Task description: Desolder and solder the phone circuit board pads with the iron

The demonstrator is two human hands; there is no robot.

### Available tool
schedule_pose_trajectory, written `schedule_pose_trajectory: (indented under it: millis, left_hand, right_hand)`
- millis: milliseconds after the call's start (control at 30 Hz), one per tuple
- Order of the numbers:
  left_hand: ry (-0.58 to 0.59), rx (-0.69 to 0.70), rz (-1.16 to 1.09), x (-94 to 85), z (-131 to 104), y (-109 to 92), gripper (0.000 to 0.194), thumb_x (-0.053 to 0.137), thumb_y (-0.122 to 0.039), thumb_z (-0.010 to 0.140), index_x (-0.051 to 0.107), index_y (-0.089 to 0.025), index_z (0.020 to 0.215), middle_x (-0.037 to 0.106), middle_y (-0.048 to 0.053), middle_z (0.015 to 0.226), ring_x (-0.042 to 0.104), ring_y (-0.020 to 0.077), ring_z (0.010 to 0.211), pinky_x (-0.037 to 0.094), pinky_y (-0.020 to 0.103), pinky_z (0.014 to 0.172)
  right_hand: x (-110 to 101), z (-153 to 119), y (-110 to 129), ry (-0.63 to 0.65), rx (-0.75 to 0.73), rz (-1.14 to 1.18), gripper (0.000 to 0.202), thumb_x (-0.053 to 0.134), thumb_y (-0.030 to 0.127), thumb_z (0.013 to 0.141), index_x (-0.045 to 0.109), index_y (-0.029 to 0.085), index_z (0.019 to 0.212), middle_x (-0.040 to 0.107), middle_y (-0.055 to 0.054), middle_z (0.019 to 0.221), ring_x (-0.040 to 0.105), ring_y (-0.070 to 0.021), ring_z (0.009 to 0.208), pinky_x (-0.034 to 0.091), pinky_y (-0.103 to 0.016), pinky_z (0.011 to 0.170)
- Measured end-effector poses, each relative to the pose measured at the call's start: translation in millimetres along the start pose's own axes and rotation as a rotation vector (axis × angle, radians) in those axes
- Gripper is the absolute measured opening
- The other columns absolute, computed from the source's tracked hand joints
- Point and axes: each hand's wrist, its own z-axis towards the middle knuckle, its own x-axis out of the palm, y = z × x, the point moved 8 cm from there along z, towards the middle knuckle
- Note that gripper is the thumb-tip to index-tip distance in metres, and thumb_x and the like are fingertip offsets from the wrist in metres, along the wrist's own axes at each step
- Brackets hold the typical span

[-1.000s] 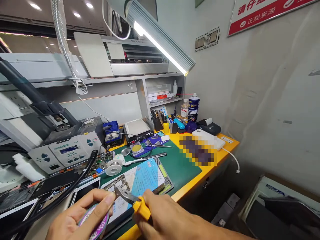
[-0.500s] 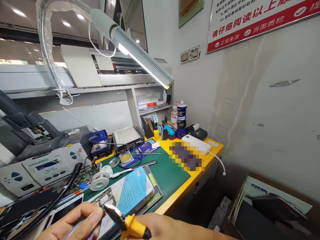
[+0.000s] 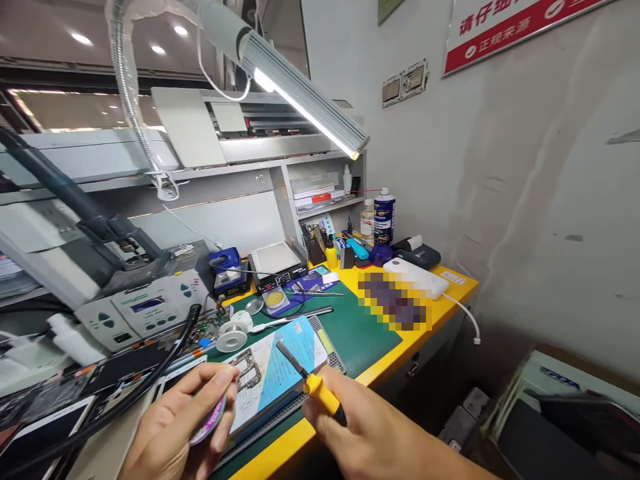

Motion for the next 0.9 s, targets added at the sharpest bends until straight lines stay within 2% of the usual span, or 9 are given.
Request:
schedule_pose_trajectory:
  millis: [167,300,367,467,567,700,900]
  left_hand:
    - [0.074,-0.046,-0.141,5.4,-1.4,4.0,0.046,0.085,-0.063,0.083,0.067,-0.020,0.082,0.054,-0.005,0.049,0.033,0.0031,0.037,0.025,0.010,0.033]
    - [0.131,-0.080,-0.286,-0.2,-2.2,6.9,0.036,0.087,-0.049,0.086,0.066,-0.020,0.089,0.065,-0.004,0.071,0.038,0.0025,0.041,0.033,0.012,0.032]
    - [0.180,-0.092,-0.338,-2.8,-2.7,9.8,0.034,0.090,-0.041,0.084,0.068,-0.018,0.096,0.063,-0.006,0.073,0.038,0.0019,0.042,0.032,0.011,0.032]
    - [0.279,-0.124,-0.380,-5.8,-4.0,16.9,0.026,0.082,-0.034,0.093,0.070,-0.015,0.106,0.057,-0.009,0.068,0.037,0.0013,0.041,0.028,0.011,0.032]
    - [0.379,-0.175,-0.389,-10.0,-6.2,25.5,0.018,0.072,-0.033,0.104,0.070,-0.015,0.103,0.058,-0.009,0.068,0.037,0.0012,0.040,0.027,0.013,0.033]
    - [0.496,-0.198,-0.378,-17.6,-8.4,33.1,0.021,0.072,-0.033,0.104,0.069,-0.014,0.094,0.060,-0.009,0.068,0.043,0.0024,0.042,0.034,0.014,0.036]
    - [0.592,-0.194,-0.367,-25.5,-9.9,43.3,0.020,0.072,-0.033,0.104,0.070,-0.014,0.095,0.064,-0.007,0.072,0.052,0.0049,0.047,0.045,0.017,0.043]
  right_hand:
    - [13.6,9.9,-5.8,0.048,0.082,0.048,0.043,0.050,0.063,0.104,0.062,0.022,0.095,0.068,-0.004,0.094,0.061,-0.0226,0.090,0.056,-0.032,0.086]
    - [27.7,16.0,-10.0,0.090,0.103,-0.009,0.039,0.054,0.060,0.103,0.066,0.023,0.095,0.069,-0.003,0.091,0.061,-0.0219,0.086,0.057,-0.029,0.083]
    - [35.8,16.1,-9.4,0.137,0.111,-0.047,0.036,0.055,0.057,0.104,0.067,0.023,0.096,0.071,-0.003,0.092,0.062,-0.0217,0.086,0.057,-0.028,0.082]
    - [47.3,14.7,-6.0,0.238,0.127,-0.096,0.034,0.056,0.054,0.103,0.070,0.023,0.100,0.073,-0.003,0.093,0.065,-0.0219,0.086,0.057,-0.026,0.080]
    - [53.2,13.7,-1.6,0.323,0.134,-0.127,0.033,0.059,0.054,0.101,0.072,0.024,0.098,0.074,-0.003,0.091,0.067,-0.0230,0.087,0.057,-0.025,0.078]
    - [57.0,13.0,0.6,0.404,0.154,-0.120,0.035,0.062,0.056,0.100,0.075,0.024,0.100,0.078,-0.004,0.101,0.069,-0.0248,0.094,0.057,-0.025,0.083]
    - [63.5,12.1,-6.1,0.489,0.214,-0.039,0.047,0.062,0.067,0.098,0.078,0.025,0.109,0.077,-0.005,0.111,0.069,-0.0272,0.104,0.056,-0.029,0.091]
